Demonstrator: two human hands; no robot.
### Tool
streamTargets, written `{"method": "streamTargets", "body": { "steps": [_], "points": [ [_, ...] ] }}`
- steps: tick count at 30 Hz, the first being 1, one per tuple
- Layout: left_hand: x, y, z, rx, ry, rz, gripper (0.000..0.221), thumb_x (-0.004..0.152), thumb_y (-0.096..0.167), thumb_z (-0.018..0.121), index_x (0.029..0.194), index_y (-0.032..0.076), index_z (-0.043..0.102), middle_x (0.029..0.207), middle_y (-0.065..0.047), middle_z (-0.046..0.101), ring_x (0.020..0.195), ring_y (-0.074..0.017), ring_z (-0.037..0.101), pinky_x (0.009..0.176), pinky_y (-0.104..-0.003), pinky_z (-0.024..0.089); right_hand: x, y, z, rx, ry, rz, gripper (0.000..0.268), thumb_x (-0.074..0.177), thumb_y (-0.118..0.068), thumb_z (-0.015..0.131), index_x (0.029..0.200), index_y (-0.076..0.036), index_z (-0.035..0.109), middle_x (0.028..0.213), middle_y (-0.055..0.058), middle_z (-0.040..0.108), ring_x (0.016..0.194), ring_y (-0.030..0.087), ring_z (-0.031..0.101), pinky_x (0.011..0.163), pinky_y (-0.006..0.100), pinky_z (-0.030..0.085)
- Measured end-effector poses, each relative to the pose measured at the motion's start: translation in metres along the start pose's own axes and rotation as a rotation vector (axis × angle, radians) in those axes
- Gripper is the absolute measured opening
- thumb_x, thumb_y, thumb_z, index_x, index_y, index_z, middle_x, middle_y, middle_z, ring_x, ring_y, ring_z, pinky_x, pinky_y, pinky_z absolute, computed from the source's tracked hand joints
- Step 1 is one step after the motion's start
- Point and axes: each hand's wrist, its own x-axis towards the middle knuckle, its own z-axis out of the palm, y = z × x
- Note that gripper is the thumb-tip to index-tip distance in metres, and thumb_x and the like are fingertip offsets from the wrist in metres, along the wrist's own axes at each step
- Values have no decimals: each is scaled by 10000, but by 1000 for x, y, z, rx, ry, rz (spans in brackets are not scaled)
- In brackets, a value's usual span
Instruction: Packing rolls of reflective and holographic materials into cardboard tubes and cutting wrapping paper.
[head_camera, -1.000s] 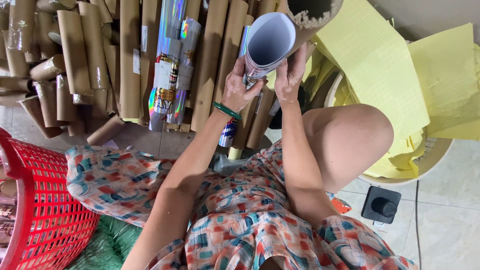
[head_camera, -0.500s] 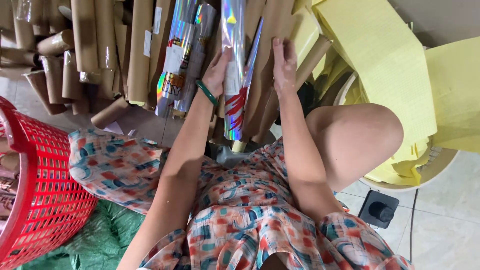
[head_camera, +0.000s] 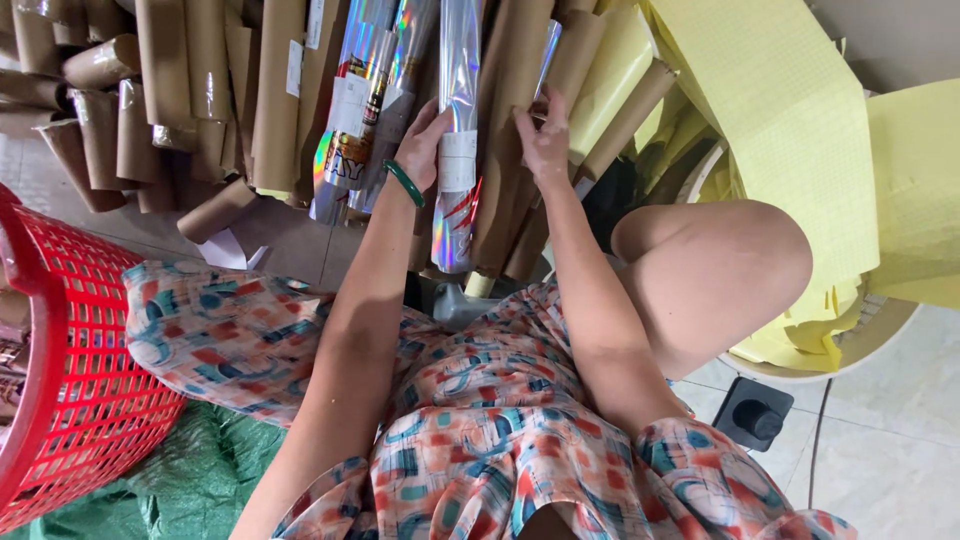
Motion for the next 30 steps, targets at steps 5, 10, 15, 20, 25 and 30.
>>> {"method": "streamTargets", "body": {
  "steps": [5,10,15,20,25,30],
  "points": [
    [9,-11,-9,101,89,-5,589,923,200,805,1405,-15,543,1197,-81,693,1051,-153,674,884,-325,576,-17,-57,3,-278,-89,-89,740,884,-228,832,1465,-40,414,1140,213,670,989,296,701,841,397,580],
    [-3,1,8,216,229,-15,612,821,199,857,1316,72,520,1141,-23,703,991,-121,694,828,-313,597,-26,-64,9,-372,-115,-148,776,906,-219,831,1495,-32,361,1179,235,627,969,319,694,841,422,572],
    [-8,16,16,181,114,-33,522,860,286,833,1264,14,645,1040,-25,704,895,-122,659,750,-308,566,-45,-84,13,-340,-36,-335,600,910,-131,795,1398,-33,461,1179,215,612,1009,324,675,813,402,564],
    [-6,20,16,164,86,-7,570,886,335,802,1329,29,616,1062,-15,687,931,-113,645,782,-298,567,-51,-131,3,-190,-279,-414,242,907,-81,791,1109,-39,663,1035,141,634,912,306,679,763,396,555],
    [-1,21,18,190,64,26,610,904,338,805,1376,15,592,1119,-54,701,993,-138,658,834,-301,569,-55,-148,2,-277,-450,-566,145,899,-71,792,975,-22,678,958,116,620,905,322,665,793,419,536],
    [1,42,23,243,128,75,639,884,334,821,1381,6,589,1174,-95,724,990,-164,699,839,-317,588,-64,-142,6,-529,-657,-602,156,896,-81,719,1005,-20,625,990,153,646,923,348,655,789,444,534]
  ]
}}
